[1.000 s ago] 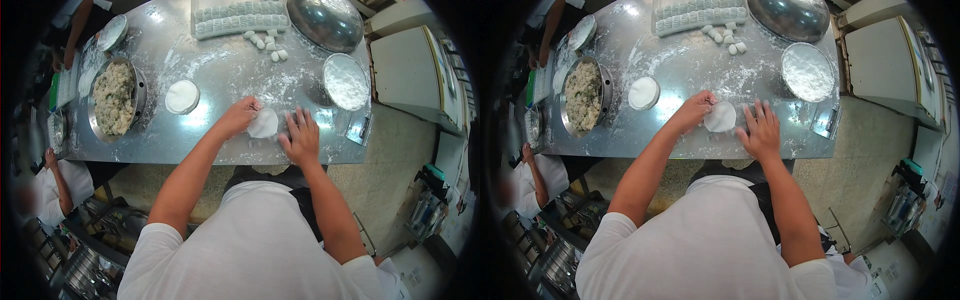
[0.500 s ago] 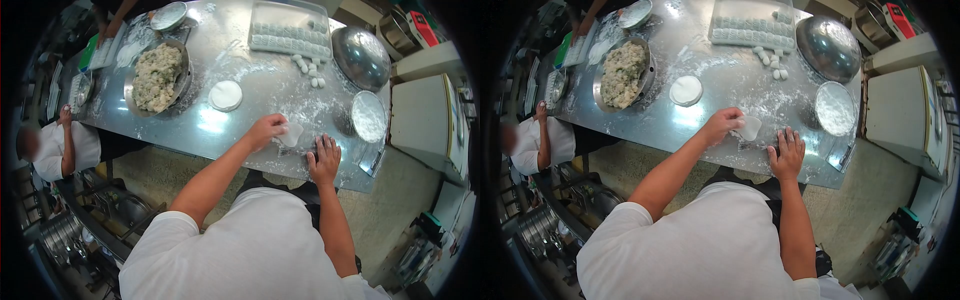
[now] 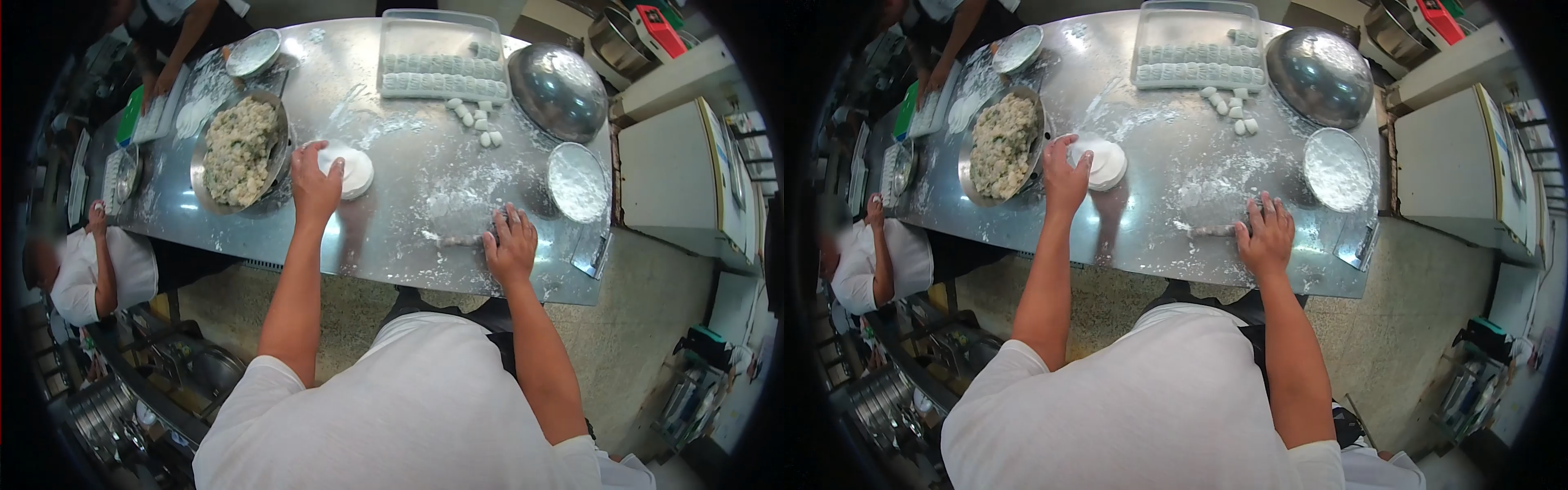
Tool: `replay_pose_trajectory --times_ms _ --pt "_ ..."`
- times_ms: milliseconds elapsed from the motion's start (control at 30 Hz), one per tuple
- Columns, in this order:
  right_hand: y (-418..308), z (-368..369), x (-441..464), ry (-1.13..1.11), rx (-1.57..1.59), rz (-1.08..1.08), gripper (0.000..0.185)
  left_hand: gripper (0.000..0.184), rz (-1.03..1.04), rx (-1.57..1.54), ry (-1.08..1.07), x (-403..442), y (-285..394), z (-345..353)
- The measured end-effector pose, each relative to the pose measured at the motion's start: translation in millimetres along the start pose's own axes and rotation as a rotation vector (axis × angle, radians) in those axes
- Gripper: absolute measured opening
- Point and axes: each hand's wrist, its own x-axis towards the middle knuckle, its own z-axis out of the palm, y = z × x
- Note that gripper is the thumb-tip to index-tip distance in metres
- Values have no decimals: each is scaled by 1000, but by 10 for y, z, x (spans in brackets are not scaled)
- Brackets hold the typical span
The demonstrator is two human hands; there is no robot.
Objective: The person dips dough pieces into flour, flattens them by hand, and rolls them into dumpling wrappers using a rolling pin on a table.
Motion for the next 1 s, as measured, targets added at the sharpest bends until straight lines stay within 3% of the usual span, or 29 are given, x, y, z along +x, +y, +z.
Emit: replay_pose_trajectory --times_ms 67,133,200,233,267,300,367,400,467,800,1000 --pt "-29 47 134 33 19 -12 52 42 200 415 -12 -79 133 56" --pt "-4 143 219 24 2 -23 50 42 -120 -150 -481 -322 364 570" --pt "173 404 263 -27 358 9 48 40 -236 -478 -1006 -718 879 1119" --pt "115 337 334 -31 357 3 48 42 16 -378 -1077 -932 1010 1357" --pt "12 203 410 -7 177 -26 48 49 118 -318 -1244 -1073 1259 1544" --pt "-50 110 452 17 -4 -53 47 53 128 -450 -1377 -1195 1448 1711" --pt "-42 79 495 10 1 -64 47 55 229 -528 -1522 -1397 1667 1993" --pt "-32 71 520 8 13 -74 47 55 231 -528 -1522 -1380 1793 2030" --pt "-22 81 529 9 16 -78 46 59 204 -470 -1731 -1339 1996 2073" --pt "-31 62 524 12 36 -83 47 65 268 -384 -1778 -1410 2068 2212" --pt "-16 101 523 33 33 -89 45 68 151 -466 -1834 -1444 2130 2142"
